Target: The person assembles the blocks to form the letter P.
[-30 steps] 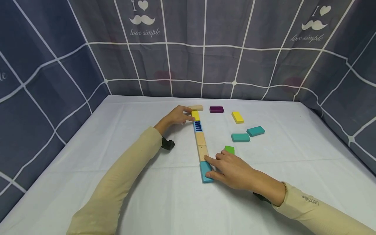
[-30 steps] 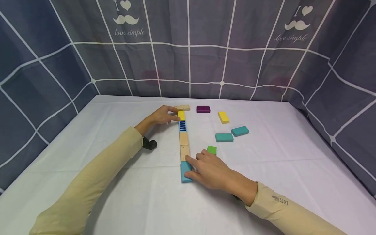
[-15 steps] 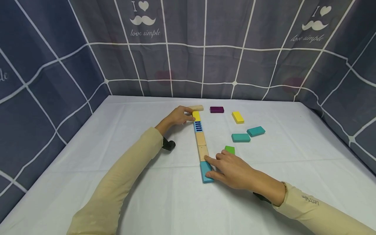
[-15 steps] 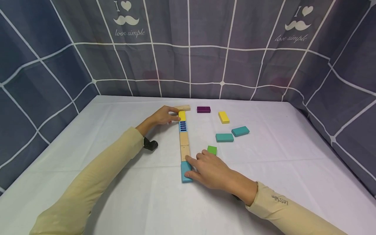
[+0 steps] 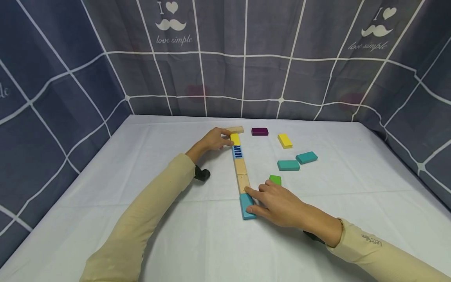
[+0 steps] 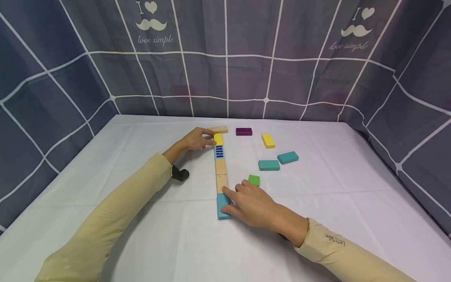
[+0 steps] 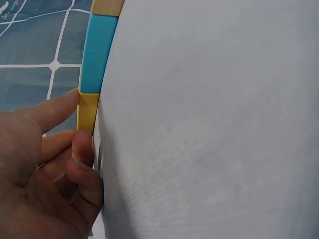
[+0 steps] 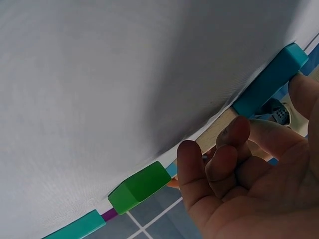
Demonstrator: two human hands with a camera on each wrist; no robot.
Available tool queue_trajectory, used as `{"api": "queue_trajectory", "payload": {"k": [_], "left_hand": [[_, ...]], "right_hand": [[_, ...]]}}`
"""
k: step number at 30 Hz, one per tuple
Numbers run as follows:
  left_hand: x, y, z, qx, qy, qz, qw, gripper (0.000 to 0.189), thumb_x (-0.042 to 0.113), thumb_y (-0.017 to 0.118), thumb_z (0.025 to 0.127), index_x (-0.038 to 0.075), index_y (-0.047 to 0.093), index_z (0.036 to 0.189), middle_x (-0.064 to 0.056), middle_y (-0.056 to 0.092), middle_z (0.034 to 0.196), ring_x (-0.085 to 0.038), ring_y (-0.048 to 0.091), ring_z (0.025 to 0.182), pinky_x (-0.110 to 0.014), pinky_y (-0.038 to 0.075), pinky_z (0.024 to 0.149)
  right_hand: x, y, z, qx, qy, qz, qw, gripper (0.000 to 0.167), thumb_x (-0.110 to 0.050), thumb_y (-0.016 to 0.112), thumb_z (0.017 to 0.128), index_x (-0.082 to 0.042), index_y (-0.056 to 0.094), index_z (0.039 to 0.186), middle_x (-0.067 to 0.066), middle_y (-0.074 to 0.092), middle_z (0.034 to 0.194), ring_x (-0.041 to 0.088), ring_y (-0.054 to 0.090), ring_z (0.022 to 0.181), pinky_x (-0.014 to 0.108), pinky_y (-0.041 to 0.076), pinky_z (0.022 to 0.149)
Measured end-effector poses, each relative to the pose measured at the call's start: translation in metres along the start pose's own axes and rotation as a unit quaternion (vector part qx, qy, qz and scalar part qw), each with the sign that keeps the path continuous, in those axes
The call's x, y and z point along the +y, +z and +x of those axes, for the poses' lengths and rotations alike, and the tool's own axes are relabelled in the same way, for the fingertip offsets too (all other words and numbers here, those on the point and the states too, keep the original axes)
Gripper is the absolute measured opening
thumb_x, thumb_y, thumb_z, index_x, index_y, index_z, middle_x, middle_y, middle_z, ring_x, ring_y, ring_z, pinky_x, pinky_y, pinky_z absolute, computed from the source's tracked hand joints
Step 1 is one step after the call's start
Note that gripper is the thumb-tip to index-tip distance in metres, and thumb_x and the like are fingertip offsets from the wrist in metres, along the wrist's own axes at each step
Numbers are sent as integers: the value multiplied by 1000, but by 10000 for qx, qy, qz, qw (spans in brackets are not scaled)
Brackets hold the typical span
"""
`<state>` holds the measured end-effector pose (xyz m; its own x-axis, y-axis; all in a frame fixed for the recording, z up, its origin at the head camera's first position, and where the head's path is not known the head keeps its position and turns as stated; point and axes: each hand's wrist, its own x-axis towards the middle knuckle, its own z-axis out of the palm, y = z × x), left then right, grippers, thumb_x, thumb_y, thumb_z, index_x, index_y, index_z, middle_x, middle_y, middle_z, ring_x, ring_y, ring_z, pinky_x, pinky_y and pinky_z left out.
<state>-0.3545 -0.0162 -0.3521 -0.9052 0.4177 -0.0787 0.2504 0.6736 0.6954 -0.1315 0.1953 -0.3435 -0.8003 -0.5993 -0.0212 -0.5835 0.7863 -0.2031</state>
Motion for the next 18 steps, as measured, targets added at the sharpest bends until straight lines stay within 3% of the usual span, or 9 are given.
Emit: {"api": "queue_trajectory", "payload": {"k": [2,5,8,11,18], "left_hand": [[0,1,-1,71,9,117,9999,55,27,69,93,6,54,142,-11,52,143,-26,60,109,-36,47,96],[1,1,-4,178,62,272,9995,54,29,69,93,7,55,141,-12,49,146,-28,42,135,-44,36,109],[2,1,-8,170,162,446,9987,57,35,69,93,11,53,143,-10,49,147,-29,37,139,-46,33,112],[5,0,-16,-56,281,839,9961,65,47,66,92,17,49,147,-8,47,149,-28,36,140,-47,33,112],[15,-2,-37,-971,744,2006,9720,80,69,62,83,27,47,149,2,36,157,-27,29,144,-52,29,113]], "right_hand": [[0,0,0,4,-3,-2,10000,59,-45,64,94,-7,58,138,-7,52,81,12,40,79,28,40,69],[-1,1,0,-10,16,4,10000,59,-45,64,94,-7,58,139,-7,52,81,12,40,79,28,40,69],[-2,1,0,-37,44,24,10000,59,-46,63,95,-8,58,139,-7,52,81,12,40,79,28,40,69],[-3,2,-1,-46,21,38,10000,59,-46,63,95,-8,57,139,-7,52,82,12,40,79,28,40,70],[-2,1,0,-55,33,5,10000,59,-46,62,95,-8,57,139,-6,54,84,13,42,81,30,43,71]]}}
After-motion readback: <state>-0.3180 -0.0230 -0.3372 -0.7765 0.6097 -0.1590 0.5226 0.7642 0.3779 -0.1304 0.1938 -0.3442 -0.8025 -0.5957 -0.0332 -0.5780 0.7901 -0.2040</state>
